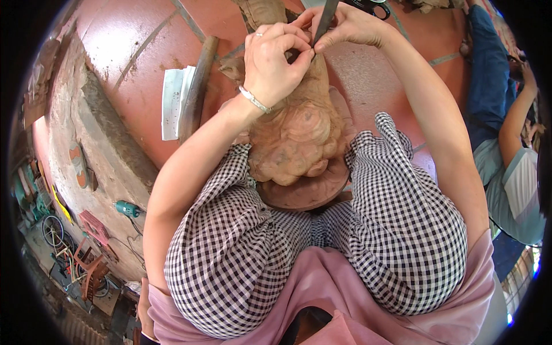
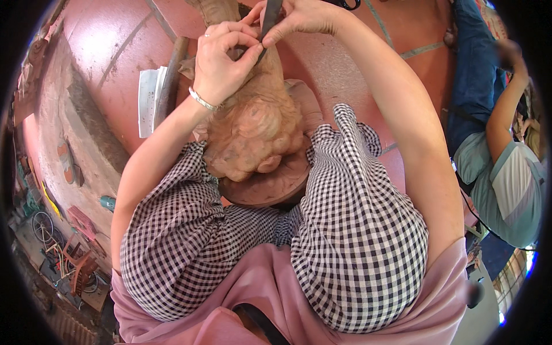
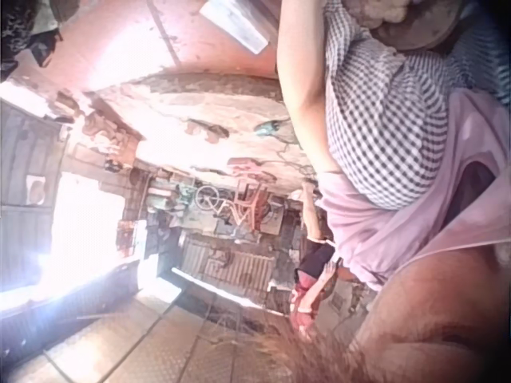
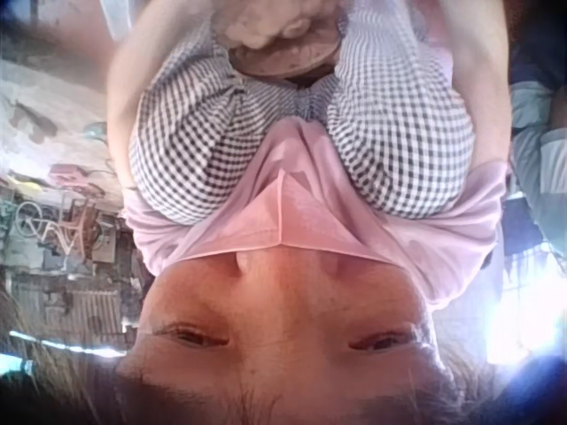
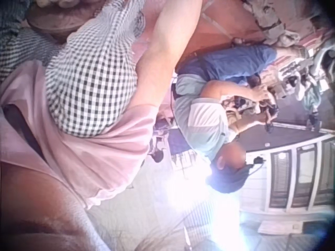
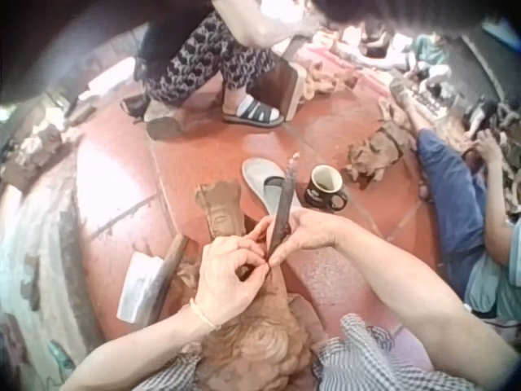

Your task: The person carves a clay sculpture of a seated figure using a metal chisel. They refine the surface and details of the figure's torso and base while seated on the floor.

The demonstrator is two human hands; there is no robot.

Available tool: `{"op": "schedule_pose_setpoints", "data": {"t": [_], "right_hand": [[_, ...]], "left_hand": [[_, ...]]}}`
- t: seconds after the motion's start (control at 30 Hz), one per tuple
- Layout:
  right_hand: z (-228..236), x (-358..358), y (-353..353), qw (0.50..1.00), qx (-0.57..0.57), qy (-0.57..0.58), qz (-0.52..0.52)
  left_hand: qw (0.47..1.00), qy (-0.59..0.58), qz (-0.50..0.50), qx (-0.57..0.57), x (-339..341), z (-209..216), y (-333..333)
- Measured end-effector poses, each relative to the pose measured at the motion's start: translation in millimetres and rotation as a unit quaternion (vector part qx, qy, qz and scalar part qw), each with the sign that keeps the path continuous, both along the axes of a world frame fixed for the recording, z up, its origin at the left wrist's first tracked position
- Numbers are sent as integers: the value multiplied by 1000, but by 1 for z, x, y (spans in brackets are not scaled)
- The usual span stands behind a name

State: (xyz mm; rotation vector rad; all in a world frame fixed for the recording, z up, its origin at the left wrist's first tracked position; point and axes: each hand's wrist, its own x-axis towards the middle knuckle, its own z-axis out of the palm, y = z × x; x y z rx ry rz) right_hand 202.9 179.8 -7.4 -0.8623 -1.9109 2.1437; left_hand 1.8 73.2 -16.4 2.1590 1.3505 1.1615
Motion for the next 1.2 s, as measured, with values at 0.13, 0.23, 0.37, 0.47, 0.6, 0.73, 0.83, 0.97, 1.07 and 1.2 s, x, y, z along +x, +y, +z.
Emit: {"op": "schedule_pose_setpoints", "data": {"t": [0.13,0.23,0.37,0.47,0.6,0.73,0.83,0.97,1.07,1.2], "right_hand": [[-10,1,1,995,-1,50,-91],[-26,-2,-2,979,104,170,-33],[-6,-4,-13,993,90,-67,-37],[-14,5,-4,986,49,-8,-158],[-13,12,-24,986,142,32,-86],[4,4,-21,990,124,-30,-67],[7,1,-5,988,146,-33,-47],[30,-6,-15,989,141,-51,-6],[21,-6,-7,995,75,1,-65],[-22,26,-15,956,-16,18,-294]], "left_hand": [[999,19,39,-11,-9,5,29],[999,4,-13,-34,-8,4,14],[1000,-2,2,-20,-11,-2,8],[999,18,5,27,-14,2,41],[997,-14,-67,-27,-11,3,20],[996,-20,-50,-74,-11,-1,15],[999,-9,-14,-47,-11,-1,22],[995,-17,-6,-102,-12,7,1],[992,-62,41,-101,-13,7,-13],[980,-57,84,-170,-27,16,-44]]}}
